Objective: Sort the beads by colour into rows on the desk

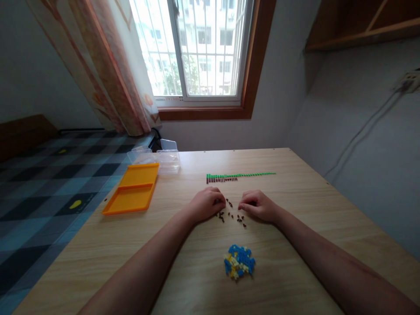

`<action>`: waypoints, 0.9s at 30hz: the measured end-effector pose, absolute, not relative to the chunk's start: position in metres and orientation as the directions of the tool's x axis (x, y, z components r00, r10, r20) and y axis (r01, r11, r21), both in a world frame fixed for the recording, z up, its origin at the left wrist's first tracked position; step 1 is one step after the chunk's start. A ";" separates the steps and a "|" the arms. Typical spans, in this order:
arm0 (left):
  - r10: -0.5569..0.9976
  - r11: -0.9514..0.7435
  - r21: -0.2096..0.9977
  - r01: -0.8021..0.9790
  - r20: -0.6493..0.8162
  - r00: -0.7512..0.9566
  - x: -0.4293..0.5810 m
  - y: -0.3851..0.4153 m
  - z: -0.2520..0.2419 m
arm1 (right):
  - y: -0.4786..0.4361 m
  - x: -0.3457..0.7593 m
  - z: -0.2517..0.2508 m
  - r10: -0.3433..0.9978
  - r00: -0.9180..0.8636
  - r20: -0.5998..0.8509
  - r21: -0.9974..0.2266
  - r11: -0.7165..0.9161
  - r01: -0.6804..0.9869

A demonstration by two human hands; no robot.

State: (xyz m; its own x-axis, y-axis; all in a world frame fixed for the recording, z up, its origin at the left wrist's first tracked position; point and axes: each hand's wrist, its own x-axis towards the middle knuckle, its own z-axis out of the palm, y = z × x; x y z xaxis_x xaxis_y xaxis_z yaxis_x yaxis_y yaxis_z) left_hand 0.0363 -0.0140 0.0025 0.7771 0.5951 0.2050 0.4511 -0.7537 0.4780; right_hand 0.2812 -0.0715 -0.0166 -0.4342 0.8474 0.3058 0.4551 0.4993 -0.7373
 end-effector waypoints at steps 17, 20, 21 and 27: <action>0.622 -0.744 0.473 0.472 0.231 0.748 0.035 -0.011 -0.002 | -0.077 0.278 -0.011 0.804 -0.552 0.221 -0.632 0.549 0.547; 0.634 -0.733 0.486 0.476 0.235 0.737 0.035 -0.009 -0.005 | -0.077 0.278 -0.009 0.797 -0.563 0.218 -0.629 0.556 0.543; 0.637 -0.729 0.491 0.476 0.236 0.734 0.035 -0.008 -0.006 | -0.077 0.278 -0.009 0.798 -0.563 0.216 -0.630 0.554 0.543; 0.661 -0.702 0.524 0.483 0.225 0.716 0.036 -0.006 -0.006 | -0.078 0.278 -0.006 0.809 -0.553 0.198 -0.644 0.533 0.549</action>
